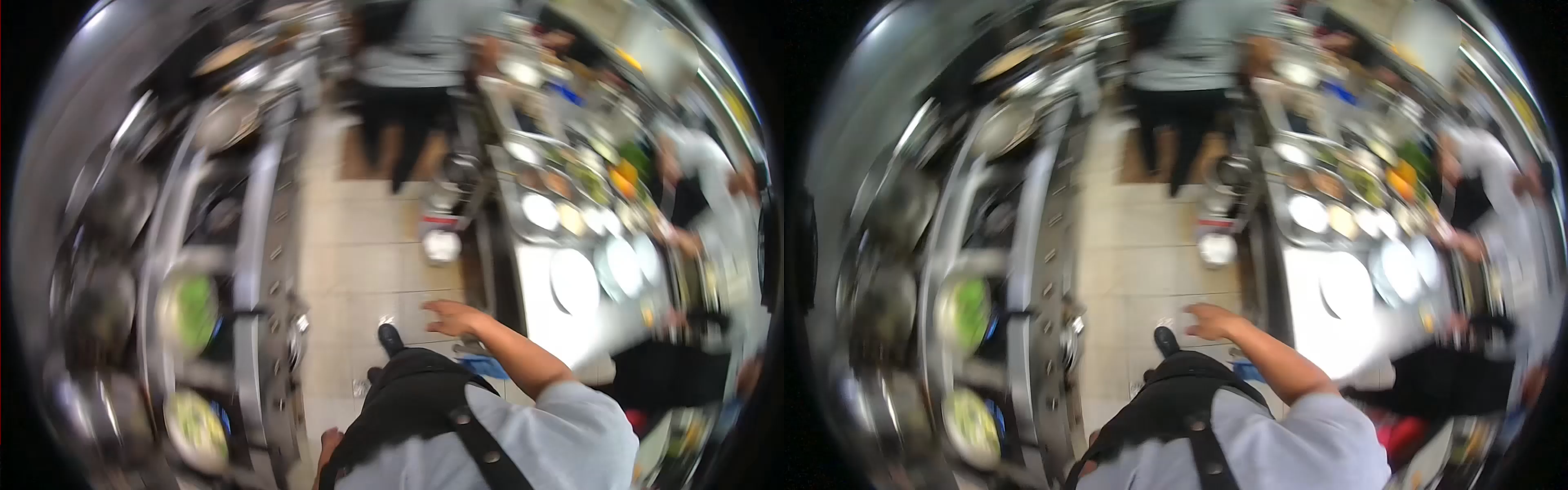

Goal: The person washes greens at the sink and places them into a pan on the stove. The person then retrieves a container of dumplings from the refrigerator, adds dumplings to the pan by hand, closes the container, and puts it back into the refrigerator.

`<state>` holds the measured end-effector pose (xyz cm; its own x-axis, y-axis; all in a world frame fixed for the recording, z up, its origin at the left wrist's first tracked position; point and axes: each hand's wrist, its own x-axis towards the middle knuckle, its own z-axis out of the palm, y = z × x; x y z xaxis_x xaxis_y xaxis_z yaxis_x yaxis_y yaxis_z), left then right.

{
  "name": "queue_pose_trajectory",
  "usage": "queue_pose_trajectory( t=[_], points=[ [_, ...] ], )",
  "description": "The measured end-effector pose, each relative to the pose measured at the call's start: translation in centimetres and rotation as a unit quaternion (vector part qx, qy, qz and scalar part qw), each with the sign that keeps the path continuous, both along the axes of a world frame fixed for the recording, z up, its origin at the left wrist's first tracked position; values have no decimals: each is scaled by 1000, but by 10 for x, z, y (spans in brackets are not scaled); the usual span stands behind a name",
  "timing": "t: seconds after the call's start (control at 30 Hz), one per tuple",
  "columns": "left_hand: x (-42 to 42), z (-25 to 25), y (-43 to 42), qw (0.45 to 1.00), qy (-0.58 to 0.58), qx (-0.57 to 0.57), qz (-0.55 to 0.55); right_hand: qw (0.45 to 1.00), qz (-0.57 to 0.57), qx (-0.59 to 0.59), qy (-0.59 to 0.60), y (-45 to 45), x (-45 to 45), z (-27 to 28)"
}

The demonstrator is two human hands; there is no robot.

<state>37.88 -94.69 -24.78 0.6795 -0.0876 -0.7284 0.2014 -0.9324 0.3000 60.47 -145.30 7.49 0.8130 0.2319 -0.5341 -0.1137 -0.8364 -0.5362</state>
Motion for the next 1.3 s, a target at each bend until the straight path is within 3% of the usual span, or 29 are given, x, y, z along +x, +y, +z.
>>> queue_pose_trajectory(
  t=[0.03, 0.1, 0.13, 0.2, 0.23, 0.27, 0.3, 0.33, 0.43, 0.53, 0.57, 0.63, 0.73, 0.87, 0.97, 1.03, 1.1, 1.13, 1.17, 1.2, 1.23, 1.3],
  points=[
    [20, 7, 0, 991, -70, -49, 100, 999, -14, 27, -39, -10, -5, 22],
    [77, 14, 2, 984, -25, -39, -171, 993, -65, 69, -73, -33, -12, 82],
    [102, 16, -2, 979, -34, -38, -197, 987, -71, 91, -115, -46, -12, 101],
    [144, 26, -12, 995, 30, -89, -37, 973, -124, 142, -131, -87, -20, 144],
    [164, 30, -18, 986, 69, -134, 66, 960, -120, 149, -207, -110, -25, 157],
    [185, 33, -27, 970, 96, -183, 124, 952, -159, 155, -210, -128, -30, 187],
    [207, 38, -40, 814, 302, -382, 318, 939, -177, 172, -241, -155, -34, 193],
    [228, 50, -45, 964, 107, -184, 158, 925, -205, 169, -272, -180, -37, 203],
    [289, 85, -97, 985, 64, -143, 77, 878, -338, 114, -320, -254, -36, 221],
    [339, 115, -153, 992, 30, -123, 11, 853, -373, -12, -365, -302, -24, 232],
    [352, 125, -168, 993, 21, -113, -5, 849, -337, 9, -406, -316, -18, 231],
    [372, 144, -195, 995, 8, -94, -31, 870, -340, 15, -356, -335, -6, 255],
    [402, 165, -229, 995, 0, -72, -65, 789, -323, -79, -517, -375, 0, 277],
    [429, 178, -258, 995, 2, -48, -85, 733, -365, -36, -573, -419, -19, 326],
    [441, 176, -266, 994, 4, -31, -105, 715, -485, -100, -493, -475, -35, 324],
    [448, 175, -268, 993, 3, -20, -117, 727, -518, -147, -427, -539, -45, 288],
    [452, 175, -269, 992, -1, -9, -126, 793, -538, -139, -250, -585, -35, 242],
    [455, 177, -270, 992, -7, -3, -130, 812, -521, -167, -203, -608, -26, 205],
    [458, 180, -272, 991, -12, 4, -133, 864, -339, -283, -243, -641, -23, 149],
    [463, 184, -275, 991, -21, 11, -135, 864, -417, -260, -112, -644, -2, 122],
    [467, 189, -276, 990, -30, 20, -136, 891, -365, -257, -84, -645, 11, 102],
    [478, 200, -279, 989, -55, 40, -129, 892, -351, -281, -57, -658, 25, 48]
  ],
)
